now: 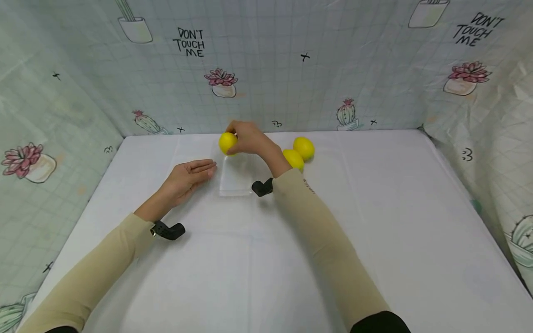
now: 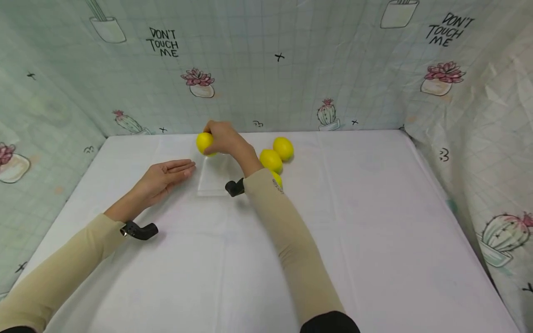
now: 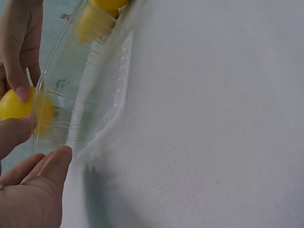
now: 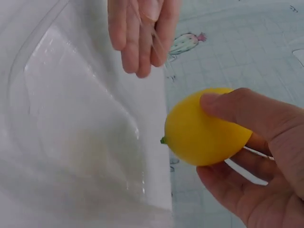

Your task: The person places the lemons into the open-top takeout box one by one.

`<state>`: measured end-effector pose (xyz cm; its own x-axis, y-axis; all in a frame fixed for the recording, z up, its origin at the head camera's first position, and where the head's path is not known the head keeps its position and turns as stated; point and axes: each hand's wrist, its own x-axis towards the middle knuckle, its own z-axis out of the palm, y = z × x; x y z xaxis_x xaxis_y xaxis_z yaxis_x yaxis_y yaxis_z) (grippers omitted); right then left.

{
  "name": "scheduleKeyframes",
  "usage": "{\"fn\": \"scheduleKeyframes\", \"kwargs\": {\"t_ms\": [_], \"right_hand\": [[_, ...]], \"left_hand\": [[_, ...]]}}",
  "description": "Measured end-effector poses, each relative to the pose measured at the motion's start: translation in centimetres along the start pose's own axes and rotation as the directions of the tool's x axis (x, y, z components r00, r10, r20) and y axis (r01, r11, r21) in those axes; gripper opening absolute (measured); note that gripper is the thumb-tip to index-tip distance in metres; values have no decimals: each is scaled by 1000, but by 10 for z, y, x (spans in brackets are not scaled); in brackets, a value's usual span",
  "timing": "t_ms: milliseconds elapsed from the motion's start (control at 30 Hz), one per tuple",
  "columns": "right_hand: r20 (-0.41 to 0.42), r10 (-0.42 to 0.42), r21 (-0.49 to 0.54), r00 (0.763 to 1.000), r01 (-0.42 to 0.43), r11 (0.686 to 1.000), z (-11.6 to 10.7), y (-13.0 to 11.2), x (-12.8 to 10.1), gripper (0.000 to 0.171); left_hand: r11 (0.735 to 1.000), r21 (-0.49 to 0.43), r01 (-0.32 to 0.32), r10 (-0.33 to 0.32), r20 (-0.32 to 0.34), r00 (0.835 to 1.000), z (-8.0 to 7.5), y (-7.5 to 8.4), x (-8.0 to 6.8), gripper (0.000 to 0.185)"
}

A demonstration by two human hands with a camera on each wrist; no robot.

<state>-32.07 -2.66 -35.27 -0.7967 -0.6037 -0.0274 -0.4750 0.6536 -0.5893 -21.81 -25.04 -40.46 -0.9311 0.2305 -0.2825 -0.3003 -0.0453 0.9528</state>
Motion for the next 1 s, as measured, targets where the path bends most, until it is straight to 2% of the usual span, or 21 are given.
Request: {"fn": "scheduleKeyframes", "kwargs": {"t_ms": [200,467,667,833,1000], "right_hand": [[13,75,-56,997,-74,996,13,-7,10,58],[64,131,-110,989,-124,986,20,-16,13,53],[76,124,-107,989,-115,988,19,-16,11,51],[61,129,-78,990,-124,989,18,-13,8,50],[52,121,-118,991,-115,986,22,-12,8,53]], "left_hand": [[1000,25,14,-15,5,1000,1,2,-2,62],[1000,-15,22,-22,10,1000,1,3,0,65],[999,-29,23,-23,11,1000,2,1,2,66],[1000,-5,11,-11,21,1000,2,2,1,65],[999,39,3,-4,16,1000,2,3,-1,63]]}}
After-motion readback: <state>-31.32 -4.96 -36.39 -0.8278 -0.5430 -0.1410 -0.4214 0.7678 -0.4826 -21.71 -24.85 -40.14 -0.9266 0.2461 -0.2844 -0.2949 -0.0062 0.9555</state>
